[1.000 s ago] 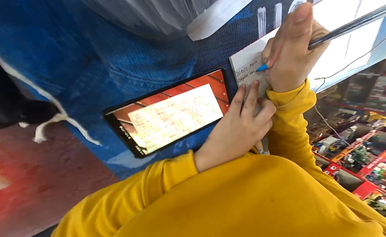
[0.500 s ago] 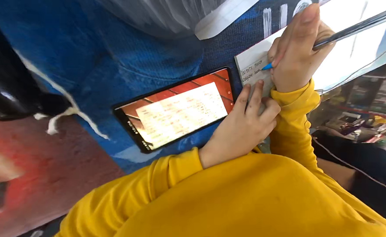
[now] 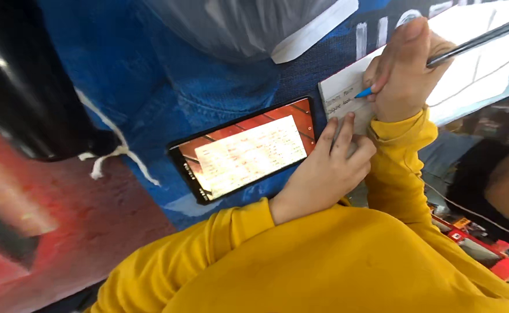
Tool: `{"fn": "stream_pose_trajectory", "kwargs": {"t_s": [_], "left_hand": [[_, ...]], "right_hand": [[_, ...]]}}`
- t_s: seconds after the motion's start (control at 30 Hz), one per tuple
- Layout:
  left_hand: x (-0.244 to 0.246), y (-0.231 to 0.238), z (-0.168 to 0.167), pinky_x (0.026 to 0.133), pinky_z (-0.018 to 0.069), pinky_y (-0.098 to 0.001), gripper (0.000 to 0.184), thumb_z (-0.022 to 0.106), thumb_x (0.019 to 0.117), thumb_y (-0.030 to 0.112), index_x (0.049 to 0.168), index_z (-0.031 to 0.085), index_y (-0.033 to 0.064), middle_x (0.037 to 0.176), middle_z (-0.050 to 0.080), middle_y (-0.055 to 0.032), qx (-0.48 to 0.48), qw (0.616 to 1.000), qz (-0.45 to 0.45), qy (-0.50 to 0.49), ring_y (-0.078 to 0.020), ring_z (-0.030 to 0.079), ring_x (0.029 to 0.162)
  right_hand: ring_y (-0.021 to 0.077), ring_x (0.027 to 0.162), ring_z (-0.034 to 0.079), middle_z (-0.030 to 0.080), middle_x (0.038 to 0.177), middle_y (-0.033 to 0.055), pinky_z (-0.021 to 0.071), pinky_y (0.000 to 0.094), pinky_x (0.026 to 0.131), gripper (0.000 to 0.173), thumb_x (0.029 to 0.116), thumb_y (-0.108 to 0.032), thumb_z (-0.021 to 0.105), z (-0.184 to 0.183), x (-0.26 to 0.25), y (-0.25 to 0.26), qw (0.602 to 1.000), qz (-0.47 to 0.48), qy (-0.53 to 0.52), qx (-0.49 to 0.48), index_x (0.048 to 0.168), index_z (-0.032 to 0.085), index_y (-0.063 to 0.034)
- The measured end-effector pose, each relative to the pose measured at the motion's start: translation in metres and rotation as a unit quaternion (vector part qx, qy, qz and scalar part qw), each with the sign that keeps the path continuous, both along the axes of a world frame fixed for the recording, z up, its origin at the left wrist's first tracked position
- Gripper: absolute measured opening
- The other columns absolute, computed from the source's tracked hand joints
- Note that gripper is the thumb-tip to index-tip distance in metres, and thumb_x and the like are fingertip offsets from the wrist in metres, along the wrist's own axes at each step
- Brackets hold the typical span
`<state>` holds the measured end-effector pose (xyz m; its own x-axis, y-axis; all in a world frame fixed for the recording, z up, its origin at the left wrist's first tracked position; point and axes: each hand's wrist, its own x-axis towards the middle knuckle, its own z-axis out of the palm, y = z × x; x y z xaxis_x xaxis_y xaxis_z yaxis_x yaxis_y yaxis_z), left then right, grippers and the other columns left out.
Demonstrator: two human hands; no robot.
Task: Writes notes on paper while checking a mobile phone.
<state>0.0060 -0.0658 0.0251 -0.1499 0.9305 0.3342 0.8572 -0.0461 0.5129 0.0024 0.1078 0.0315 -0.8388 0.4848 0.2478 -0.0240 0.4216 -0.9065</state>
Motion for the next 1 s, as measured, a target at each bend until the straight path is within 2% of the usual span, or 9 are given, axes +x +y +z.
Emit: {"fn": "stream_pose_trajectory", "kwargs": {"t_s": [0.07,0.2,0.4,0.53,0.7,0.87,1.0], "left_hand": [[-0.0002,-0.0001,-0.0002,0.111,0.0354,-0.0584,0.021,0.057,0.0937,-0.004,0.102,0.07,0.0104,0.117,0.066,-0.0141,-0.003,1.0,-0.003,0.01,-0.0457,0.05,0.132],[-0.0001,-0.0018,0.0007,0.111,0.0353,-0.0594,0.024,0.057,0.0927,-0.006,0.104,0.07,0.0107,0.117,0.065,-0.0156,-0.016,1.0,-0.006,0.016,-0.047,0.049,0.133],[-0.0004,-0.0015,0.0001,0.11,0.0365,-0.0589,0.024,0.057,0.0932,-0.005,0.105,0.071,0.0106,0.117,0.066,-0.0154,-0.01,1.0,-0.003,0.025,-0.0465,0.05,0.132],[-0.001,-0.0015,0.0009,0.109,0.0376,-0.058,0.023,0.056,0.094,-0.005,0.104,0.07,0.0105,0.116,0.066,-0.0154,-0.015,0.999,-0.003,0.029,-0.0465,0.051,0.131],[-0.0018,-0.0014,0.0012,0.109,0.0379,-0.0577,0.021,0.056,0.0934,-0.006,0.101,0.069,0.0092,0.116,0.065,-0.0159,-0.014,1.0,-0.007,0.025,-0.047,0.051,0.131],[-0.001,-0.0014,0.0002,0.11,0.0367,-0.0575,0.023,0.057,0.0938,-0.004,0.104,0.071,0.0112,0.119,0.065,-0.0152,-0.013,1.0,-0.006,0.026,-0.0464,0.05,0.132],[-0.0015,-0.0018,0.0003,0.11,0.037,-0.0583,0.024,0.058,0.0927,-0.006,0.104,0.071,0.0109,0.118,0.066,-0.0153,-0.015,0.999,-0.008,0.028,-0.0467,0.05,0.132]], "right_hand": [[-0.0068,0.044,0.051,0.053,0.053,-0.0176,0.0428,0.0132,0.041,0.046,0.103,-0.003,0.04,0.0008,-0.001,-0.0018,1.0,-0.02,0.002,-0.002,0.063,0.05,-0.024],[-0.0083,0.045,0.046,0.049,0.053,-0.0188,0.0393,0.0133,0.043,0.043,0.1003,-0.003,0.045,0.0008,-0.0006,-0.0037,0.999,-0.018,-0.008,0.043,0.062,0.048,-0.023],[-0.0081,0.045,0.045,0.048,0.054,-0.0179,0.0385,0.0139,0.043,0.043,0.0998,-0.005,0.047,-0.0027,-0.0004,-0.0006,0.999,-0.011,0.01,0.051,0.061,0.046,-0.0226],[-0.0065,0.043,0.048,0.051,0.051,-0.0167,0.0402,0.0137,0.041,0.047,0.1026,-0.004,0.041,0.0008,-0.0002,-0.0014,0.999,-0.031,0.013,-0.01,0.061,0.047,-0.0234],[-0.0082,0.044,0.045,0.048,0.053,-0.0178,0.0388,0.0131,0.042,0.045,0.101,-0.003,0.044,-0.0012,0.0003,-0.0035,0.999,-0.025,0.011,0.038,0.061,0.046,-0.0228],[-0.0068,0.042,0.045,0.048,0.051,-0.0166,0.0386,0.0143,0.04,0.045,0.1014,-0.002,0.043,-0.0004,-0.0004,-0.0047,0.998,-0.056,0.011,0.028,0.061,0.045,-0.0227],[-0.0067,0.044,0.045,0.047,0.053,-0.0168,0.0388,0.0148,0.043,0.043,0.1003,-0.003,0.045,-0.0021,-0.0011,-0.0029,0.998,-0.054,0.015,0.041,0.061,0.046,-0.0221]]}}
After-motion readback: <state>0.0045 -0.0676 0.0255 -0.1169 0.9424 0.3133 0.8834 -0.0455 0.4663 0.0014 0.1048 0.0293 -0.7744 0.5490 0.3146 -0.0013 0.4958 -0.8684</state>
